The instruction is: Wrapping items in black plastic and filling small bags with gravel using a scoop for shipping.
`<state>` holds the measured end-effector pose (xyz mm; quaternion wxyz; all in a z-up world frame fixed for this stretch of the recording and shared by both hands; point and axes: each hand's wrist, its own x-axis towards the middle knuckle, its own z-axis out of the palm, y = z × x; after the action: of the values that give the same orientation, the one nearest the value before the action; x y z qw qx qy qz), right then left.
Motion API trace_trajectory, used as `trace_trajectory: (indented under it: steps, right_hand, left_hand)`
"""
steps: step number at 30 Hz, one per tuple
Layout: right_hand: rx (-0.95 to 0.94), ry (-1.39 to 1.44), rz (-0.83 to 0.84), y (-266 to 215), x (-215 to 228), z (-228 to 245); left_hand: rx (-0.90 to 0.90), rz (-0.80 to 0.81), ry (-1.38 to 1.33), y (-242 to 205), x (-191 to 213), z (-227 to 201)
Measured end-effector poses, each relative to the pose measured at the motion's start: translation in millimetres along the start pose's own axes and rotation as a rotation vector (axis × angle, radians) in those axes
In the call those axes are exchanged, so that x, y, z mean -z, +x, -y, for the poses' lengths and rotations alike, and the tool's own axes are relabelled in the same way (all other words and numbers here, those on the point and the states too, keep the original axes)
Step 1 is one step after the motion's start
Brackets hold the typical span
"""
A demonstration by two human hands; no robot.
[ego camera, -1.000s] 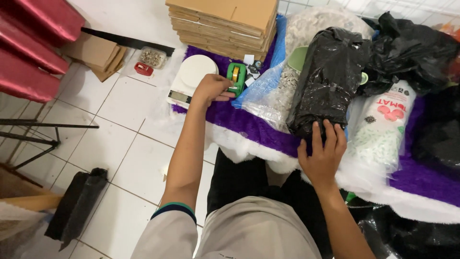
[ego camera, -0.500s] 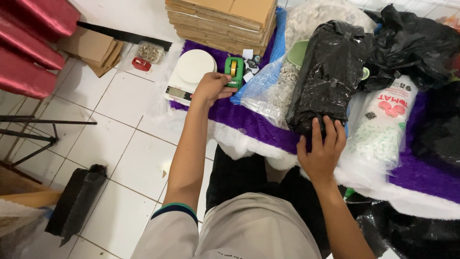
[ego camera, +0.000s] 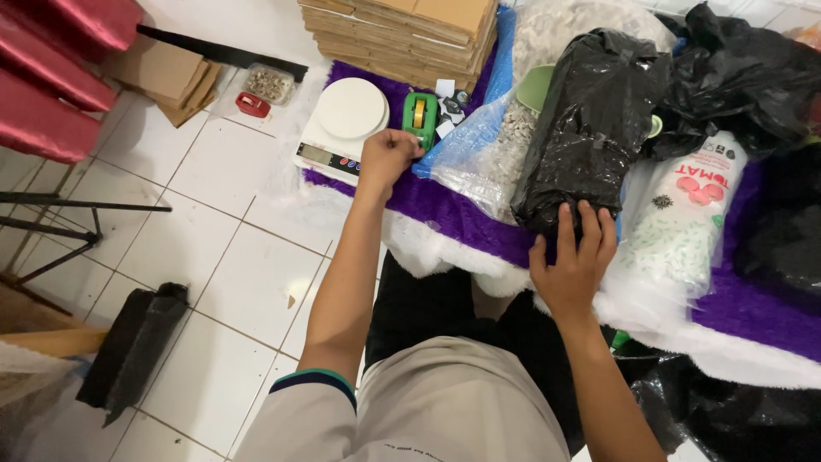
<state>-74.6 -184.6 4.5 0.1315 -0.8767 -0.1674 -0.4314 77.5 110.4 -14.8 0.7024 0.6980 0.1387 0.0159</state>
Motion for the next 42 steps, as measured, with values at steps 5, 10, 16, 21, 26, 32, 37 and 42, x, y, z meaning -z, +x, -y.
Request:
trace_trajectory:
  steps: [5,10,16,21,26,32,37,42]
  right_hand:
    - [-0.001,-0.002,0.000,-3,0,-2]
    - [-0.023,0.024,-0.010,-6,-4,-3]
    - [-0.009,0.026,-0.002,-4,-3,-3]
    - [-0.011,0.025,-0.007,-5,-4,-3]
    - [-0.009,0.023,-0.017,-4,-5,-1]
    - [-0.011,0.011,-0.024,-1,-4,0]
    - [-0.018,0.013,-0.028,-5,-5,-3]
    - [-0.023,-0.001,-0.036,-4,-5,-2]
  left_hand:
    - [-0.058,-0.040,-0.055,-5,-5,5]
    - [-0.140,-0.040,-0.049,-24,-3,-7]
    - [-0.183,-0.037,-0.035,-16,-5,8]
    - [-0.212,-0.042,-0.042,-7,-7,21]
    - [-0.237,-0.087,0.199,-9,-5,17]
    - [-0.313,-0.145,0.306,-26,-13,2]
    - [-0.358,-0.158,0.362,-34,-17,-4]
    - [-0.341,-0.188,0.330,-23,-16,10]
